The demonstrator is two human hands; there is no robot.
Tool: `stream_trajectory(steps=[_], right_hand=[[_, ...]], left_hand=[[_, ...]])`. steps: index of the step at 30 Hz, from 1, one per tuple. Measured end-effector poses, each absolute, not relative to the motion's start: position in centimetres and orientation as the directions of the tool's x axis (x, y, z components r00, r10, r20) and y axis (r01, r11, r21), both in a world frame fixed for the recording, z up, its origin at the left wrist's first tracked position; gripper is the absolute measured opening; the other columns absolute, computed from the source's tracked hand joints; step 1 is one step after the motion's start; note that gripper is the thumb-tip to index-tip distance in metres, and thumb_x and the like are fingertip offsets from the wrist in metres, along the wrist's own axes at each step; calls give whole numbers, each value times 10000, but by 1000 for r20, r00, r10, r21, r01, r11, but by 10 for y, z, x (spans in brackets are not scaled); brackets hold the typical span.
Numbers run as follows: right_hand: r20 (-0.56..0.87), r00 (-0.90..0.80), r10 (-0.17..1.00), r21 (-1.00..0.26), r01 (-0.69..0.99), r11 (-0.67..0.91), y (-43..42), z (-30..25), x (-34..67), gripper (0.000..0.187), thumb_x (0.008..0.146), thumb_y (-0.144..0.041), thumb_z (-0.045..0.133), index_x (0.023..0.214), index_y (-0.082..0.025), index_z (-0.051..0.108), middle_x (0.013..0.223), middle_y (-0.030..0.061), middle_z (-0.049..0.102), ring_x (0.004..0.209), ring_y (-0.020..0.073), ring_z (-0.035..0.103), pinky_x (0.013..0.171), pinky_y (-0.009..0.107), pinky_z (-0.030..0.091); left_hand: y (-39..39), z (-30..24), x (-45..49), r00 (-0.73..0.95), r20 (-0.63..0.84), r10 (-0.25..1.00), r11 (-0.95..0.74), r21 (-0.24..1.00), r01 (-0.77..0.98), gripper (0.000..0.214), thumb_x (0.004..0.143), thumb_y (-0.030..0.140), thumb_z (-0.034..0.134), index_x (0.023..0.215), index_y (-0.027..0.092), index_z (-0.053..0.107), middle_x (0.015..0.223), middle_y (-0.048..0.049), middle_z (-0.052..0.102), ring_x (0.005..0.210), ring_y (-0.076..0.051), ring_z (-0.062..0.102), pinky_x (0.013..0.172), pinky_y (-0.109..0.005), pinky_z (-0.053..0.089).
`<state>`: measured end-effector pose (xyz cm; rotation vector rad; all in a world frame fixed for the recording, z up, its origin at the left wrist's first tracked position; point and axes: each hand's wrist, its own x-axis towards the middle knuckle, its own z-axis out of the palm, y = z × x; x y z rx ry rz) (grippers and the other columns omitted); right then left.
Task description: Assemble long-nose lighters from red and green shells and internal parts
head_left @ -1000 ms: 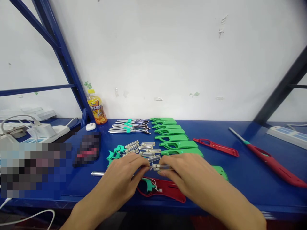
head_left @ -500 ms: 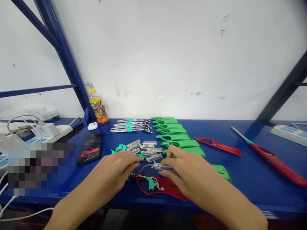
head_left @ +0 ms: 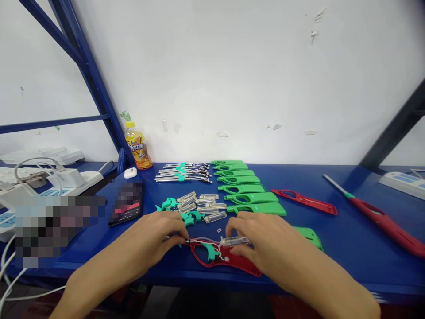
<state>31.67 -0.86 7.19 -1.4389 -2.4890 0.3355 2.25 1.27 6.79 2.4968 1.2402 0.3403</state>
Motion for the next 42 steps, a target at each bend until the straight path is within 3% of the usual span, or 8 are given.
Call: stream_trajectory(steps=[5, 19, 22, 26, 29, 34, 38, 42], right_hand=[[69, -451, 890, -331, 831, 447, -6, 62, 319, 202, 879, -139, 823, 922, -303, 713, 907, -43, 758, 838, 239, 703, 664, 319, 304], [83, -454, 887, -301, 837, 457, -5, 51, 320, 192, 918, -107, 743, 920, -293, 695, 858, -36, 744, 749, 219, 660, 598, 343, 249], [116, -467, 877, -287, 829, 480, -6, 47, 322, 210, 914, -88, 741, 942, -292, 698, 884, -36, 740, 767, 211, 669, 604, 338, 268], [124, -479, 869, -259, 830, 494, -8, 50, 321, 178, 922, -101, 728, 941, -274, 687, 863, -24, 737, 761, 219, 681, 602, 341, 271], [89, -477, 874, -252, 838, 483, -9, 59, 319, 163, 943, -113, 703, 911, -271, 682, 853, -19, 747, 749, 231, 695, 591, 345, 265], [14, -429, 903, -236, 877, 419, -14, 81, 317, 117, 990, -183, 693, 928, -275, 729, 866, -2, 790, 799, 258, 745, 582, 347, 271], [-24, -418, 908, -226, 887, 402, -21, 87, 315, 148, 996, -193, 672, 951, -292, 772, 878, 13, 812, 855, 279, 773, 587, 355, 280], [25, -459, 888, -215, 865, 453, -23, 75, 320, 154, 915, -163, 724, 889, -309, 766, 842, -13, 801, 755, 260, 745, 578, 355, 266]], left_hand=[[13, 65, 22, 599, 71, 797, -573, 400, 715, 226, 1019, 87, 656, 958, 285, 748, 971, 49, 735, 931, -154, 688, 811, -249, 446], [16, 54, 26, 603, 56, 796, -552, 474, 685, 243, 1021, 117, 616, 988, 308, 764, 994, 29, 722, 945, -168, 676, 799, -254, 466], [12, 55, 30, 591, 56, 805, -545, 464, 698, 234, 1049, 216, 633, 1192, 367, 741, 1119, 26, 723, 1037, -193, 671, 837, -266, 486], [7, 59, 39, 538, 62, 841, -505, 449, 737, 265, 1056, 437, 667, 1313, 387, 707, 1062, 15, 712, 1007, -220, 673, 803, -291, 497], [8, 61, 47, 561, 61, 825, -528, 437, 728, 220, 1050, 374, 693, 1262, 351, 745, 1069, 7, 702, 975, -208, 676, 806, -292, 489], [11, 63, 54, 593, 65, 802, -556, 441, 704, 135, 1038, 179, 683, 985, 257, 779, 991, 8, 701, 915, -175, 672, 795, -271, 463], [10, 62, 53, 594, 60, 802, -555, 443, 704, 151, 1035, 174, 687, 928, 241, 769, 954, 7, 694, 888, -170, 660, 762, -266, 447], [10, 60, 52, 601, 87, 795, -569, 450, 688, 159, 1040, 192, 689, 932, 257, 785, 944, 16, 670, 865, -154, 649, 774, -263, 446]])
